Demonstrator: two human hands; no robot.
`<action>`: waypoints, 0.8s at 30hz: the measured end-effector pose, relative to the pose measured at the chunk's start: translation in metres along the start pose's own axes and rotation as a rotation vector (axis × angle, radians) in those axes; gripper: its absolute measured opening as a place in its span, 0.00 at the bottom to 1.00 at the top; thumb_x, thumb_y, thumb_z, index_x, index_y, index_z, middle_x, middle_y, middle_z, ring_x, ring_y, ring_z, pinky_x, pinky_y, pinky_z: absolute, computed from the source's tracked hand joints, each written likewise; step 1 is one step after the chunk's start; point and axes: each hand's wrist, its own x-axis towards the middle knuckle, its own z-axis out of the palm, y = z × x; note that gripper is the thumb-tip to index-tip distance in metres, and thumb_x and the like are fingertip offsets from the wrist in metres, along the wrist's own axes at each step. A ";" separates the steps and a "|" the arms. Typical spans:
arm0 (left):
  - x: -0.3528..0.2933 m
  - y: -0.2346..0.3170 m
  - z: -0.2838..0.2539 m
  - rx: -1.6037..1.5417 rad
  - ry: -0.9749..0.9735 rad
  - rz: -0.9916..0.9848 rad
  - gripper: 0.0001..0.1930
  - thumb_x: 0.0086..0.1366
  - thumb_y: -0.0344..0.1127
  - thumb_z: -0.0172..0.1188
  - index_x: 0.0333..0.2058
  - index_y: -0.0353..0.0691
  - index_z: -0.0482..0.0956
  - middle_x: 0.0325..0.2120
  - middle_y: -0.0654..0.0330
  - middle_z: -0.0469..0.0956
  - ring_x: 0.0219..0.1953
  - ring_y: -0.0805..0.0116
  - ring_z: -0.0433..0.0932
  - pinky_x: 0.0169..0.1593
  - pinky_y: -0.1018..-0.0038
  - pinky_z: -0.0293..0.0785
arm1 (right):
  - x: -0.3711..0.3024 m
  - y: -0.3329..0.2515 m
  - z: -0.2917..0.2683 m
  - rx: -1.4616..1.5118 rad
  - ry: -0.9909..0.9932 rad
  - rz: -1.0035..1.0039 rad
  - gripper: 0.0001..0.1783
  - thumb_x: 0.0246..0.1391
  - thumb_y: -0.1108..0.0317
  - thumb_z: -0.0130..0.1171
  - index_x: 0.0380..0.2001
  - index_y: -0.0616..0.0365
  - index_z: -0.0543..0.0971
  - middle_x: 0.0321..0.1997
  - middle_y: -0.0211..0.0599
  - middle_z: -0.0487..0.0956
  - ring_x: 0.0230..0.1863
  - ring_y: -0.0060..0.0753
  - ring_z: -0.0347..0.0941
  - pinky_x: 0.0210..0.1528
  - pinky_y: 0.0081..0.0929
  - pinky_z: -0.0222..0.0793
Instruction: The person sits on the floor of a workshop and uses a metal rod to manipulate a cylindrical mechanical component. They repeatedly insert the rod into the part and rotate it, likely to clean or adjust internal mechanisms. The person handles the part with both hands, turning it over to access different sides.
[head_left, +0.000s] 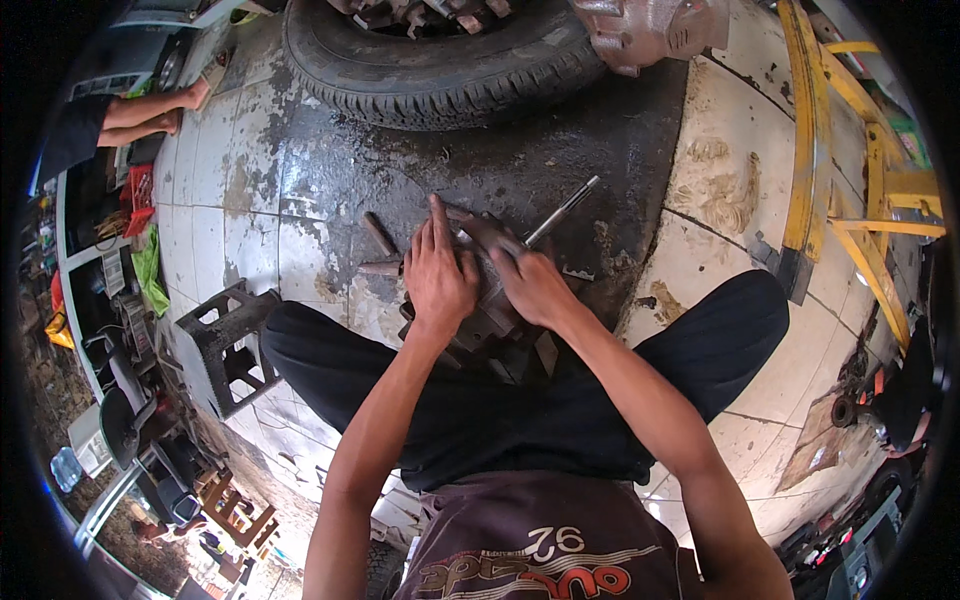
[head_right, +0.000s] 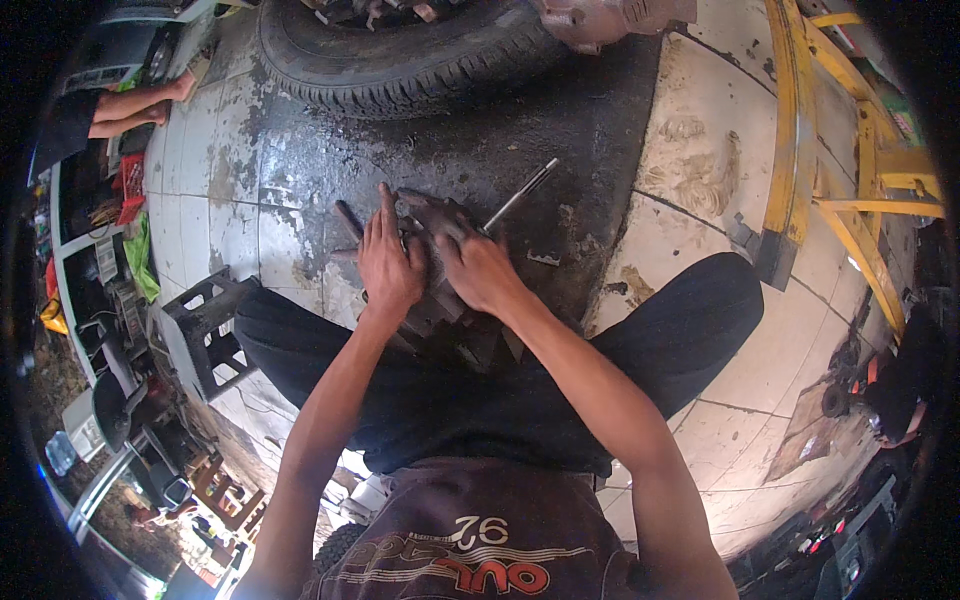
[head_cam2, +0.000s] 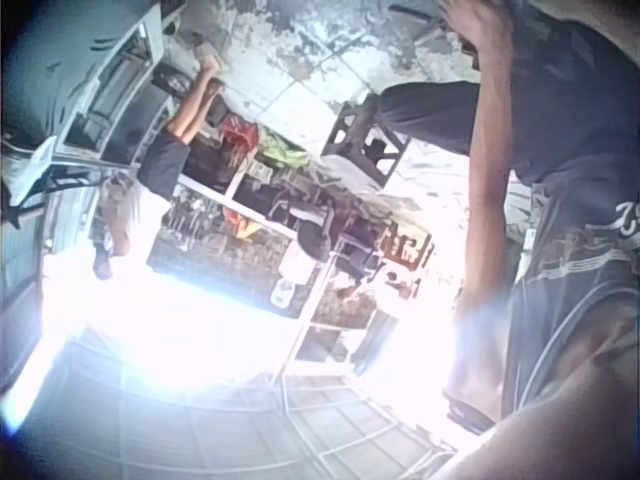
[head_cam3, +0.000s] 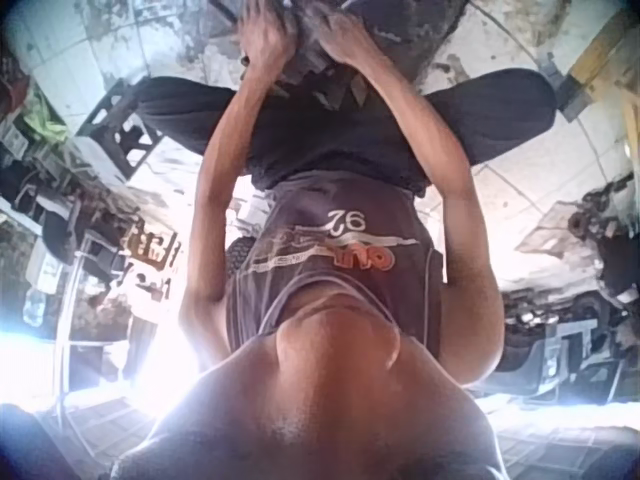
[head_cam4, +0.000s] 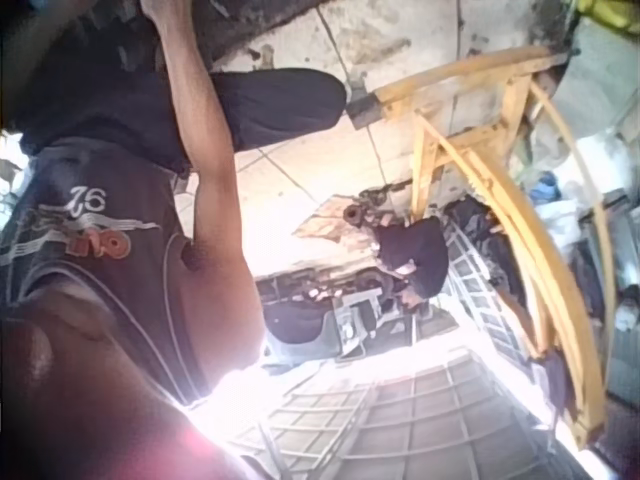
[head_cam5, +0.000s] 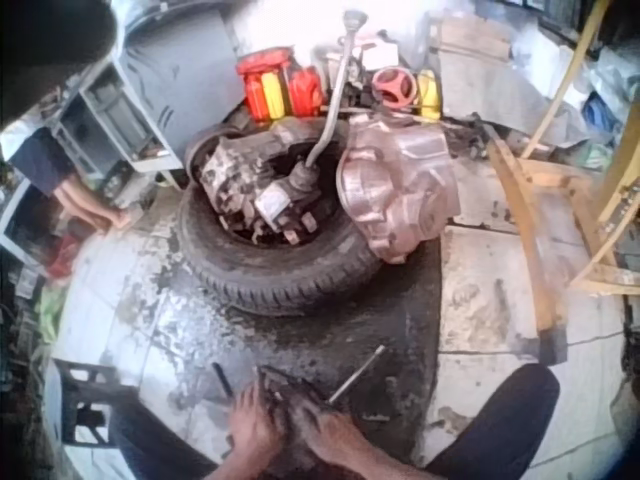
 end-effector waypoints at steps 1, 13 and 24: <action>0.001 -0.003 0.000 -0.025 0.009 0.004 0.45 0.59 0.34 0.58 0.73 0.30 0.49 0.58 0.40 0.72 0.61 0.42 0.71 0.63 0.53 0.67 | 0.001 -0.002 -0.003 -0.020 -0.016 0.014 0.26 0.73 0.57 0.40 0.68 0.49 0.68 0.60 0.61 0.76 0.64 0.63 0.69 0.74 0.65 0.41; -0.001 -0.009 0.005 -0.011 0.041 0.007 0.45 0.59 0.34 0.58 0.73 0.32 0.49 0.56 0.39 0.72 0.59 0.41 0.72 0.61 0.52 0.67 | -0.030 0.014 0.010 0.069 0.138 -0.203 0.25 0.73 0.56 0.38 0.68 0.43 0.69 0.62 0.57 0.76 0.63 0.66 0.69 0.75 0.55 0.46; 0.001 -0.001 0.002 0.014 0.032 0.042 0.45 0.59 0.34 0.57 0.73 0.29 0.48 0.55 0.40 0.74 0.57 0.41 0.72 0.62 0.54 0.68 | -0.027 0.034 0.020 0.270 0.320 -0.332 0.28 0.73 0.50 0.40 0.60 0.60 0.76 0.59 0.67 0.76 0.64 0.68 0.68 0.69 0.45 0.61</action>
